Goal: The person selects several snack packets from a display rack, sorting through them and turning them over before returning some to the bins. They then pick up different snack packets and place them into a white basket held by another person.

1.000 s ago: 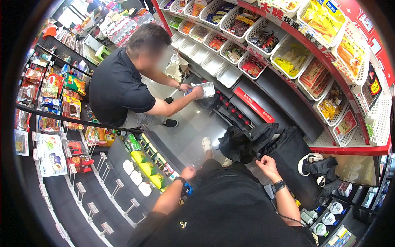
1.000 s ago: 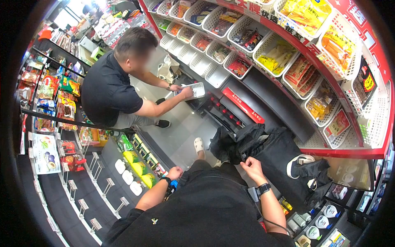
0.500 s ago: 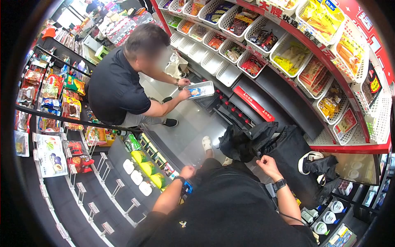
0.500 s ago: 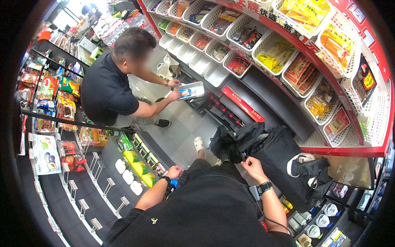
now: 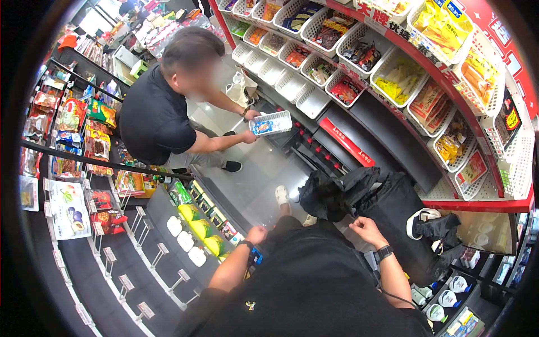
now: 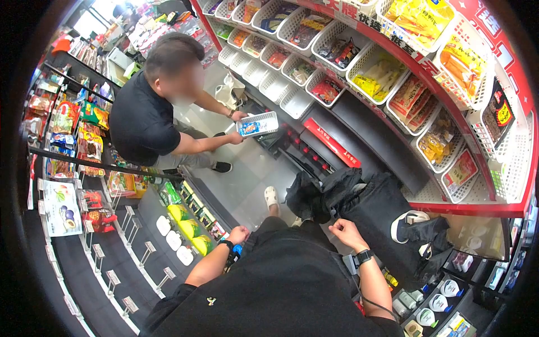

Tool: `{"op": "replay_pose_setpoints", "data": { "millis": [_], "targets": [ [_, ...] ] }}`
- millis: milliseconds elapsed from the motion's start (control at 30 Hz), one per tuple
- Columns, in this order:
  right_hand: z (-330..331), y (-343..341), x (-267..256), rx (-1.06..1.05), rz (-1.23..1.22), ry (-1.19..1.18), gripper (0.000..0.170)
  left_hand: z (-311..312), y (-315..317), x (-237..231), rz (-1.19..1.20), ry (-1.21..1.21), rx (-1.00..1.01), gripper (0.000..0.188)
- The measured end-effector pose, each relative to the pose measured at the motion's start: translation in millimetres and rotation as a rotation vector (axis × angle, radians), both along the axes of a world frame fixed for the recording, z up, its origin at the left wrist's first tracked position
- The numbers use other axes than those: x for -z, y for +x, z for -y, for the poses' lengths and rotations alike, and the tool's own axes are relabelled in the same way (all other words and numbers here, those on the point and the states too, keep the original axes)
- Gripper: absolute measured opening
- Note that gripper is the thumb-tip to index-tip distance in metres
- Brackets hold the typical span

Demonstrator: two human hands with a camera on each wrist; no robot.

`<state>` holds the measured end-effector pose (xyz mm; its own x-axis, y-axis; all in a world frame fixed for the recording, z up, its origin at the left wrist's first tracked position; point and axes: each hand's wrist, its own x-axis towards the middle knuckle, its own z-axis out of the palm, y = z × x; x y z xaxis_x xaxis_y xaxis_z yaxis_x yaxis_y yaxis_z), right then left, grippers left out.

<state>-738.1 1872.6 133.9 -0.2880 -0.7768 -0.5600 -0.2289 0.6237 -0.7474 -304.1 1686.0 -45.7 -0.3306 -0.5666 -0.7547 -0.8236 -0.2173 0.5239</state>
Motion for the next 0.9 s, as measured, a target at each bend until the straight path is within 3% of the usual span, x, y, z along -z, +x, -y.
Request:
{"op": "replay_pose_setpoints", "data": {
  "millis": [300, 400, 533, 567, 667, 733, 833, 900],
  "targets": [
    [0.7, 3.7, 1.4, 0.023, -0.05, -0.021, 0.024, -0.6, 0.4, 1.1, -0.023, 0.044, -0.062, 0.024],
    [1.0, 2.8, -4.0, -0.037, -0.01, 0.024, 0.019, 0.0, 0.1, -2.1, -0.012, -0.012, 0.011, 0.025],
    [-3.1, 1.0, -5.7, -0.16, 0.265, 0.022, 0.015, -2.3, 4.5, -1.1, -0.01, -0.006, 0.048, 0.023],
    [-3.3, 2.6, -3.9, -0.19, 0.245, -0.008, 0.016, -3.9, -1.1, -15.5, -0.014, 0.024, -0.035, 0.021],
    [2.0, 3.9, -6.5, -0.289, 0.229, 0.1, 0.018, -0.7, 4.5, -7.0, 0.056, -0.001, 0.12, 0.023],
    [12.1, 6.7, -7.3, -0.353, 0.285, 0.062, 0.021, 0.1, 2.7, -17.1, 0.009, 0.013, 0.022, 0.025],
    [19.7, 22.7, -14.3, -0.413, 0.468, 0.059, 0.025, -0.8, 18.2, 13.0, -0.035, -0.032, -0.057, 0.026],
    [32.0, 29.4, -14.4, -0.506, 0.532, 0.088, 0.031, -1.7, 17.3, -11.7, -0.117, 0.045, -0.192, 0.026]
  ]
}}
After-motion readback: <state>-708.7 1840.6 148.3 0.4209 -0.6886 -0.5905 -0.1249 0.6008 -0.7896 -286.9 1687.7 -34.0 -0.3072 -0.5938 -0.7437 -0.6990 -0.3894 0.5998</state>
